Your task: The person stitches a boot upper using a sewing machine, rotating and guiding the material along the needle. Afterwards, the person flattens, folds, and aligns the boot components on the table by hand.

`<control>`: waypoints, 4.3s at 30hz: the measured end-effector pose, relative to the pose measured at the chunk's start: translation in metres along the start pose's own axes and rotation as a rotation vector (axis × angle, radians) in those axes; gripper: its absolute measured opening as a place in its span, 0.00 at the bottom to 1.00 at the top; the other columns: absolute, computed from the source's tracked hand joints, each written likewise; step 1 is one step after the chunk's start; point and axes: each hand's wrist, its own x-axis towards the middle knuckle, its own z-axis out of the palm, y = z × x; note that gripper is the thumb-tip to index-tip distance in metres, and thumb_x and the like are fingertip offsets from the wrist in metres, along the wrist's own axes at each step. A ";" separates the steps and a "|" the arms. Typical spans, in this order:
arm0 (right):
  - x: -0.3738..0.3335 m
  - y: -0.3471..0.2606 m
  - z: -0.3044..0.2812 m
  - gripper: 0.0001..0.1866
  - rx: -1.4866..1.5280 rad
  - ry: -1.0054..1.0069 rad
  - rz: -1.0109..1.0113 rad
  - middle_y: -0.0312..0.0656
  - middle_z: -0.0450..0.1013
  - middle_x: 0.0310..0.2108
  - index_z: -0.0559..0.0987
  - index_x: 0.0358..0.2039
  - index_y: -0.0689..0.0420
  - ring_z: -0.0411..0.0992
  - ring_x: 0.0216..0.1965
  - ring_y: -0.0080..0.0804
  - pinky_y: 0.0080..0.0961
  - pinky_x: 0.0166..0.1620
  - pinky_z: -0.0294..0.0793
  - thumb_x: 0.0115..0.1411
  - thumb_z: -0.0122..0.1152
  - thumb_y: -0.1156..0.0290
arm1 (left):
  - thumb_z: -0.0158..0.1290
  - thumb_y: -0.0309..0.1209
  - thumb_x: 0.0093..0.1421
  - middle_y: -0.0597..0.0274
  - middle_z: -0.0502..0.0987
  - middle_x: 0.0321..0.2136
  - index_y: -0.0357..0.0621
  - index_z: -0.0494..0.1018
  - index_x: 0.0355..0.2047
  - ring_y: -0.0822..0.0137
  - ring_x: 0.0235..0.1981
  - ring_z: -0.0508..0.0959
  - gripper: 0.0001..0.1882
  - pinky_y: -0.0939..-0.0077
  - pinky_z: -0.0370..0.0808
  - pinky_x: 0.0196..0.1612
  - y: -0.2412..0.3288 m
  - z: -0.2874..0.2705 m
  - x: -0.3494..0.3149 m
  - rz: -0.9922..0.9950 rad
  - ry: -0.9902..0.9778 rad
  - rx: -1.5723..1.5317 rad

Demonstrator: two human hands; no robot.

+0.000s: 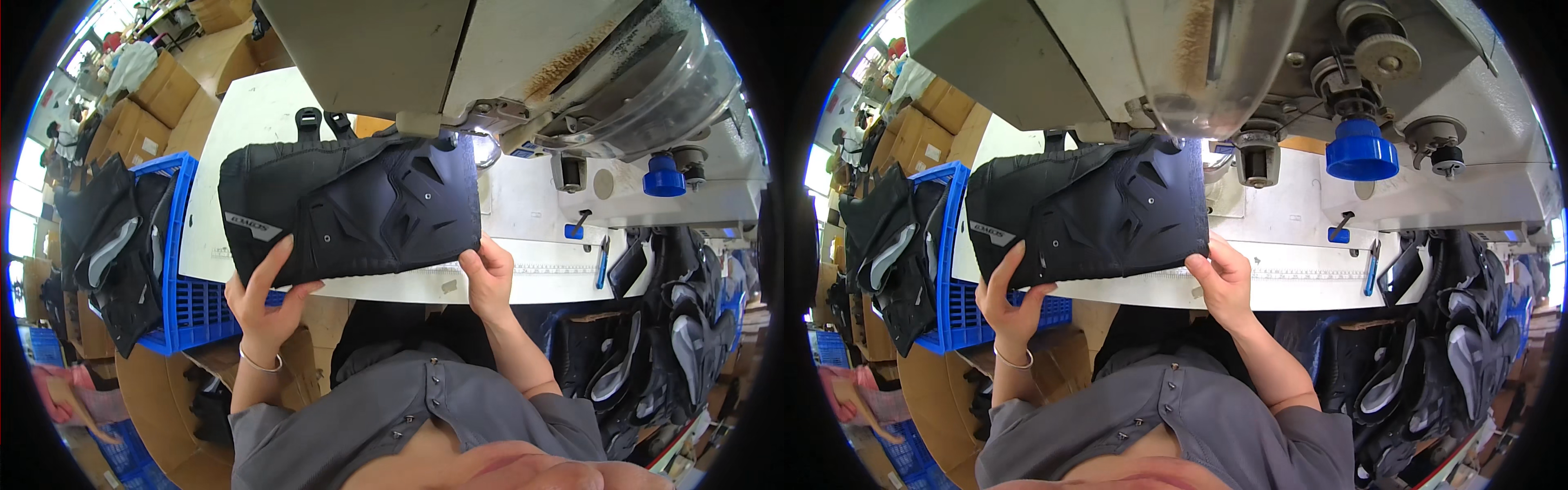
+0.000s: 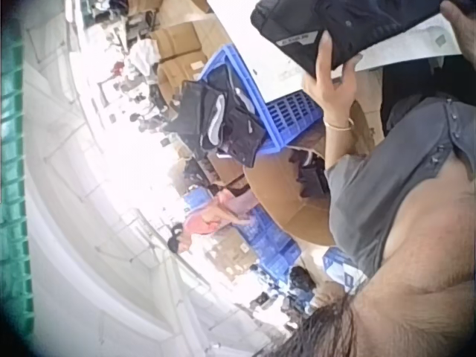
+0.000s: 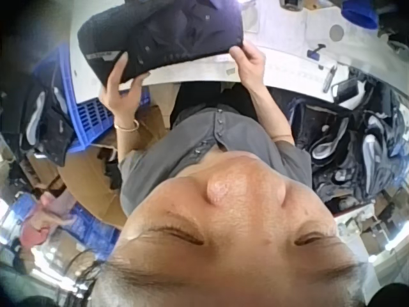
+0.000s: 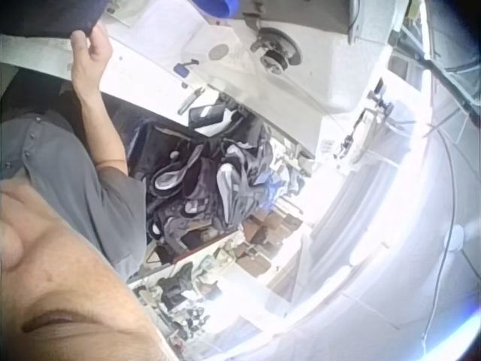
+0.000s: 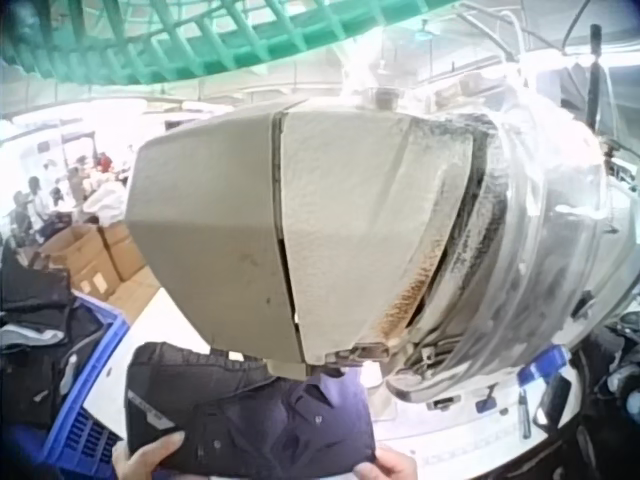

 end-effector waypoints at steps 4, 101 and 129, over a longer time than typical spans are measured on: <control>0.008 -0.001 0.002 0.11 0.030 0.003 0.045 0.38 0.71 0.43 0.76 0.42 0.67 0.66 0.40 0.20 0.17 0.44 0.64 0.62 0.55 0.75 | 0.71 0.31 0.33 0.56 0.80 0.36 0.41 0.78 0.42 0.57 0.36 0.79 0.31 0.71 0.75 0.40 -0.003 0.001 0.015 -0.017 -0.025 -0.004; 0.057 -0.015 0.022 0.10 0.275 0.056 0.168 0.33 0.74 0.36 0.76 0.41 0.65 0.68 0.35 0.14 0.14 0.40 0.68 0.64 0.53 0.71 | 0.54 0.29 0.50 0.64 0.61 0.59 0.73 0.64 0.58 0.48 0.61 0.57 0.34 0.26 0.48 0.58 -0.009 0.009 0.027 0.504 -0.408 0.890; 0.006 -0.005 0.025 0.12 -0.442 -0.032 0.104 0.42 0.76 0.37 0.79 0.39 0.63 0.72 0.37 0.29 0.24 0.42 0.69 0.57 0.62 0.70 | 0.53 0.29 0.51 0.73 0.69 0.56 0.70 0.73 0.51 0.60 0.61 0.64 0.26 0.53 0.61 0.46 -0.036 0.029 0.058 0.456 -0.224 0.618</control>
